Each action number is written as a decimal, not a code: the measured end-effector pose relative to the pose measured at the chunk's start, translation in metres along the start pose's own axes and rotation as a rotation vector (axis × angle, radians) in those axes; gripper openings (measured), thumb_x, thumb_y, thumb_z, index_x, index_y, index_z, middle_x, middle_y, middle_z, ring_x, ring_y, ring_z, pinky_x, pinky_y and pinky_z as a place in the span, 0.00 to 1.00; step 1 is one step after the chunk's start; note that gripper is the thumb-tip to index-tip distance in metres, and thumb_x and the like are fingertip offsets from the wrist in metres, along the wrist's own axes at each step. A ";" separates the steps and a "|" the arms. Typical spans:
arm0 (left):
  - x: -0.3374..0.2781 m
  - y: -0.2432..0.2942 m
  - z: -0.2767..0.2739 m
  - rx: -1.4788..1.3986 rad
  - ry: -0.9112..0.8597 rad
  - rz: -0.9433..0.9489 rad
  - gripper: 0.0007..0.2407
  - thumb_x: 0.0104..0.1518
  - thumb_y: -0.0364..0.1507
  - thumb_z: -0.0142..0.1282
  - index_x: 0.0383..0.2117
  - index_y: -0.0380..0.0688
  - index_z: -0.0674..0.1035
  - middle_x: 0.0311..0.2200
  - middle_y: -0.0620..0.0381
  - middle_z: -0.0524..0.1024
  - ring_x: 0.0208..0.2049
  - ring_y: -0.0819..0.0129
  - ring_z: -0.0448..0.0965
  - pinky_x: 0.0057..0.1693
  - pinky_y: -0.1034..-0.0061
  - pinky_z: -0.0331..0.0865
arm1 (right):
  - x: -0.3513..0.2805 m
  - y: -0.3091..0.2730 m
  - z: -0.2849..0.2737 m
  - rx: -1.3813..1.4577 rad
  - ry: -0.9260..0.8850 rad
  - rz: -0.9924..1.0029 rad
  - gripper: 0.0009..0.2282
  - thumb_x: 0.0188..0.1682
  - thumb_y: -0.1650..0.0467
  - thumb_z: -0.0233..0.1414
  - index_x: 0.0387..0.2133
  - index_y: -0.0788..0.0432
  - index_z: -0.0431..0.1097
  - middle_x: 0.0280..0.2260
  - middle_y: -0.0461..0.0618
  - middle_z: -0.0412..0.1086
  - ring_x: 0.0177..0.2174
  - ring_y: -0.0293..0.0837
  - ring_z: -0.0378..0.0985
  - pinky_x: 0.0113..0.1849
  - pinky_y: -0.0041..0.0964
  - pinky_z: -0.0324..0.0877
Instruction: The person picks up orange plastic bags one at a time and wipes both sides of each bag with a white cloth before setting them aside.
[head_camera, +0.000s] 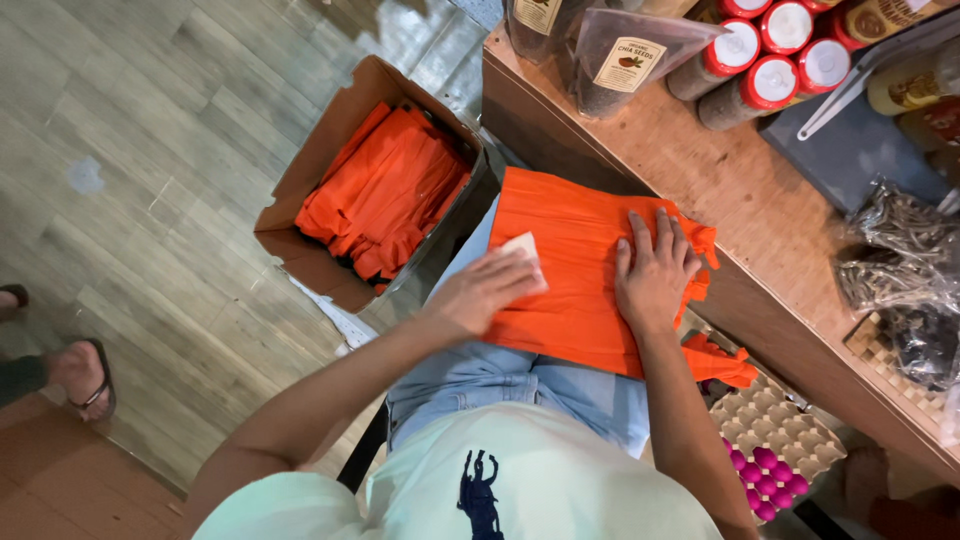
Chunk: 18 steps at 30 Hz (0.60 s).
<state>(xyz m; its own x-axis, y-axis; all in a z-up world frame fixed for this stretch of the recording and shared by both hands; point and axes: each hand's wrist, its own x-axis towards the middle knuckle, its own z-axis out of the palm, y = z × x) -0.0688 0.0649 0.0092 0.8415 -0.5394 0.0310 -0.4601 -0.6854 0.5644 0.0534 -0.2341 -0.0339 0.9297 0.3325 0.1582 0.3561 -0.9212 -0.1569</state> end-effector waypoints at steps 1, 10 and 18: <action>0.002 0.022 -0.027 -0.075 0.008 0.049 0.33 0.53 0.15 0.46 0.71 0.51 0.69 0.74 0.58 0.63 0.77 0.56 0.55 0.78 0.56 0.45 | 0.000 0.000 0.002 0.002 0.008 0.003 0.18 0.62 0.60 0.47 0.64 0.44 0.70 0.64 0.55 0.65 0.65 0.55 0.63 0.57 0.57 0.56; -0.048 0.017 -0.015 -0.239 -0.027 0.215 0.22 0.69 0.21 0.40 0.70 0.47 0.70 0.71 0.55 0.67 0.75 0.54 0.60 0.76 0.58 0.50 | -0.001 0.000 0.002 0.012 0.009 0.017 0.18 0.62 0.60 0.47 0.64 0.44 0.70 0.64 0.56 0.66 0.65 0.56 0.64 0.57 0.58 0.56; -0.024 0.035 -0.037 -0.383 0.212 -0.175 0.22 0.67 0.21 0.36 0.60 0.53 0.82 0.60 0.60 0.80 0.62 0.57 0.79 0.65 0.64 0.71 | -0.003 -0.002 0.002 0.042 0.054 0.031 0.17 0.61 0.60 0.49 0.62 0.43 0.72 0.63 0.56 0.68 0.65 0.55 0.65 0.59 0.58 0.54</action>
<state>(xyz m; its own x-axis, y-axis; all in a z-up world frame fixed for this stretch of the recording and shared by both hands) -0.0951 0.0719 0.0588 0.9547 -0.2928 0.0537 -0.2022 -0.5056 0.8388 0.0506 -0.2330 -0.0362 0.9343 0.2920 0.2045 0.3323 -0.9211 -0.2029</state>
